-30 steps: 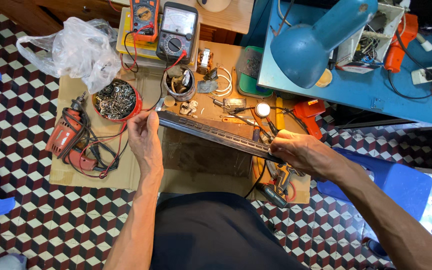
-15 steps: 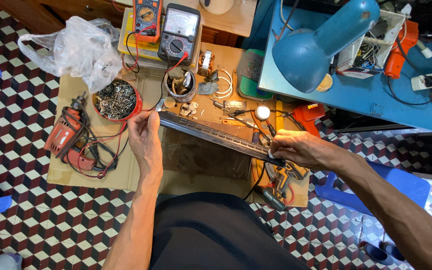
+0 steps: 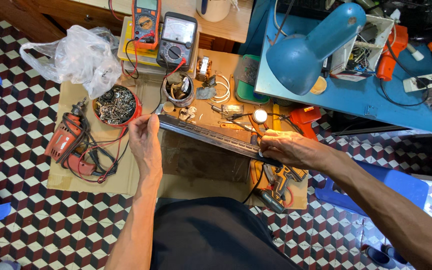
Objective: The person disassembles a black induction cooktop on a workbench. They use a power drill to remove screws from the back, then use a flathead screwdriver to pry open the casing. The person removes the front control panel and inspects the device.
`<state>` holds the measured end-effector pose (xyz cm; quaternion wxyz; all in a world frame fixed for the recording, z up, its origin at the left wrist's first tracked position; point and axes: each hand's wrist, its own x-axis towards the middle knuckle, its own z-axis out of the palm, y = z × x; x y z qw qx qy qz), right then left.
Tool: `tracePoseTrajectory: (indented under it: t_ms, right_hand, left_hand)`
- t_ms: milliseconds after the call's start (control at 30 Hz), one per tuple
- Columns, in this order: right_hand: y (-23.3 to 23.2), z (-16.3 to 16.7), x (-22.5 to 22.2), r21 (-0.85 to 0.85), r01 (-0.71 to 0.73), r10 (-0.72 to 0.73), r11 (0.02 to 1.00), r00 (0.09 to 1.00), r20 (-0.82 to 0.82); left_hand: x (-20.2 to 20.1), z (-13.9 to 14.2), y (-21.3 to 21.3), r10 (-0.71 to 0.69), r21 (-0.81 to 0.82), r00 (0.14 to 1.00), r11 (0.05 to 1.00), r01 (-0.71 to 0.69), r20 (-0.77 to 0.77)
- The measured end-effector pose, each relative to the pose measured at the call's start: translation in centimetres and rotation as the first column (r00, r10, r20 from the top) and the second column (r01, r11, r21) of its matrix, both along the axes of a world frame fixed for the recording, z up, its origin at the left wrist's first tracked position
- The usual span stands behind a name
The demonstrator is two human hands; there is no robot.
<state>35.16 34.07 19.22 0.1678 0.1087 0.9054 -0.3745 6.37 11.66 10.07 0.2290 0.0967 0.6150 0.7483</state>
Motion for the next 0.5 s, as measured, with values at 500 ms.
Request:
tracePoseTrajectory:
  t_ms: [500]
  right_hand:
    - [-3.6,3.0,-8.5,0.153,-0.059,0.057,0.986,0.998,0.019]
  left_hand:
    - [-0.5,-0.1,0.0,0.001,0.011,0.999,1.000,-0.002,0.035]
